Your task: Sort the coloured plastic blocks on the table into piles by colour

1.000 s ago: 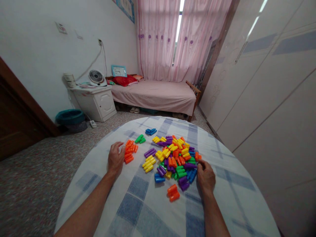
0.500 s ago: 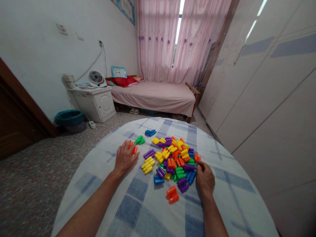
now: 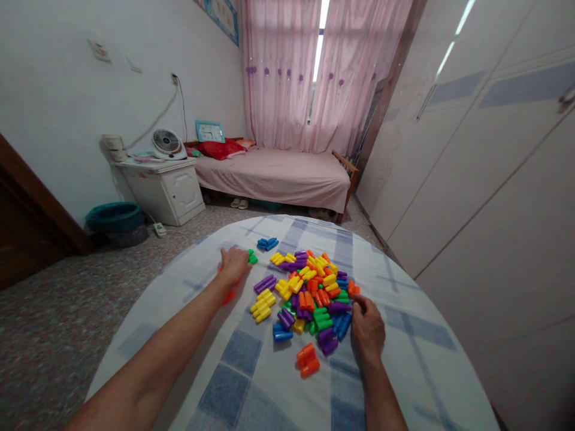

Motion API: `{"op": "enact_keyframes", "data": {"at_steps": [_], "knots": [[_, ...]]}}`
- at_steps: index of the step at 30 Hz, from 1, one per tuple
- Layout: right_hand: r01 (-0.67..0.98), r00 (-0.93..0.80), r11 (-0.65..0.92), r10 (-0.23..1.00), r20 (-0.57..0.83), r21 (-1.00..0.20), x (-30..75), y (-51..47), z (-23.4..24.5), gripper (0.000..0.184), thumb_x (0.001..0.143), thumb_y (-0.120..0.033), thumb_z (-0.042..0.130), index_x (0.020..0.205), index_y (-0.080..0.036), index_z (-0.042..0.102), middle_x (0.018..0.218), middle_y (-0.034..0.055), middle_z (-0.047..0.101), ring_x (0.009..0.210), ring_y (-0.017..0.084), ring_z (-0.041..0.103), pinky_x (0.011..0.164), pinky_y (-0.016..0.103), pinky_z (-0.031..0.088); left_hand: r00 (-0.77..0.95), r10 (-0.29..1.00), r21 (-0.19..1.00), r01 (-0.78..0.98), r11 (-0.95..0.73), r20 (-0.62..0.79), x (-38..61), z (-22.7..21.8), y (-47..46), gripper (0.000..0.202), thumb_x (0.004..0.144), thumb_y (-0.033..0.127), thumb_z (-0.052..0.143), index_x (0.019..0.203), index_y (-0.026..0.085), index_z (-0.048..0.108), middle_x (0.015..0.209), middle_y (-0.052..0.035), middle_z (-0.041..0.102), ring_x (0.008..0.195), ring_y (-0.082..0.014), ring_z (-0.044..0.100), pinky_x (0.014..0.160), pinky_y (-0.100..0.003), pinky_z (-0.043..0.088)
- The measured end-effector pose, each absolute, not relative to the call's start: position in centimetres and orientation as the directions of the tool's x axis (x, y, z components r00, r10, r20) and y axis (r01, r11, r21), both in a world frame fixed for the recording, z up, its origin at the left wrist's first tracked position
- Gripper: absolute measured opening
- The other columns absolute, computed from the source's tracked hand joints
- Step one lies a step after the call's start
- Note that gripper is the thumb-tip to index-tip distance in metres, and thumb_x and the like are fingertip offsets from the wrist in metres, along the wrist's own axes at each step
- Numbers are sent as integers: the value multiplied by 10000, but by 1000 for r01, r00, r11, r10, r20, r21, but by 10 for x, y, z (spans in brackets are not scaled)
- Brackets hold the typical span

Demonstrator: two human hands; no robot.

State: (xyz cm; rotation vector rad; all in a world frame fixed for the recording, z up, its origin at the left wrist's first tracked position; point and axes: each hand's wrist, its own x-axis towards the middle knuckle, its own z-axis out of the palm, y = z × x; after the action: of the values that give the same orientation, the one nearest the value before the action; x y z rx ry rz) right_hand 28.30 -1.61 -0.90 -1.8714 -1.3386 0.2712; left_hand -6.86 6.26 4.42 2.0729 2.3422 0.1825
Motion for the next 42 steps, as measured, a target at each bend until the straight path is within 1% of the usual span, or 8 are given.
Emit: {"op": "enact_keyframes", "data": {"at_steps": [5,9,12,15,20,27,38,42], "knots": [[697,419,-107,863,281,-709,283,-15,-11,368,795,-319,373,1026,-210,638,1041,57,648,911,193,578,780,287,393,-114,987,22,993,112,116,-70,43,68,215,790,285,572,897,107,628,964,-152,640,986,-306,540,902,-503,315],[699,424,-111,860,283,-707,282,-14,-11,373,793,-324,376,1021,-202,645,1041,59,649,919,189,575,784,279,389,-78,980,10,997,78,181,-53,52,59,293,797,301,549,1031,137,613,1082,-162,605,1062,-314,520,901,-476,362],[705,430,-114,854,294,-700,282,-14,-12,387,792,-324,374,1035,-197,647,1040,57,653,916,191,572,787,283,385,71,962,176,977,-120,263,-24,55,37,318,824,315,509,1099,183,600,1118,-115,608,1078,-253,531,908,-383,414],[703,424,-107,857,294,-704,282,-14,-12,398,791,-327,373,1045,-186,644,1055,64,650,919,196,570,801,290,383,305,879,388,808,-443,367,12,54,10,264,844,279,492,1059,204,625,1107,-72,628,1068,-200,543,949,-342,421],[708,419,-106,859,295,-698,282,-15,-10,386,792,-325,372,1031,-194,646,1048,58,649,925,202,567,794,293,381,433,778,415,670,-616,456,57,53,-24,216,853,250,492,1007,202,636,1055,-68,631,1021,-191,547,951,-360,422],[701,421,-103,859,293,-706,280,-16,-8,380,796,-322,371,1026,-195,645,1028,49,652,903,192,565,772,279,378,498,786,252,760,-599,366,79,47,-38,312,749,292,643,1048,219,587,1163,-76,572,1093,-241,494,961,-409,391],[700,420,-97,857,298,-708,281,-15,-10,380,794,-314,377,1029,-190,648,1036,57,653,913,192,565,791,285,376,445,845,188,840,-508,297,84,49,-41,131,804,286,578,896,198,606,992,-66,591,989,-226,511,916,-399,385],[707,416,-99,859,299,-700,281,-15,-10,380,797,-319,370,1025,-197,649,1027,56,655,910,196,562,787,289,377,430,852,237,831,-502,299,87,52,-46,229,782,378,612,938,211,617,1021,-66,584,1021,-236,500,955,-440,349]]}}
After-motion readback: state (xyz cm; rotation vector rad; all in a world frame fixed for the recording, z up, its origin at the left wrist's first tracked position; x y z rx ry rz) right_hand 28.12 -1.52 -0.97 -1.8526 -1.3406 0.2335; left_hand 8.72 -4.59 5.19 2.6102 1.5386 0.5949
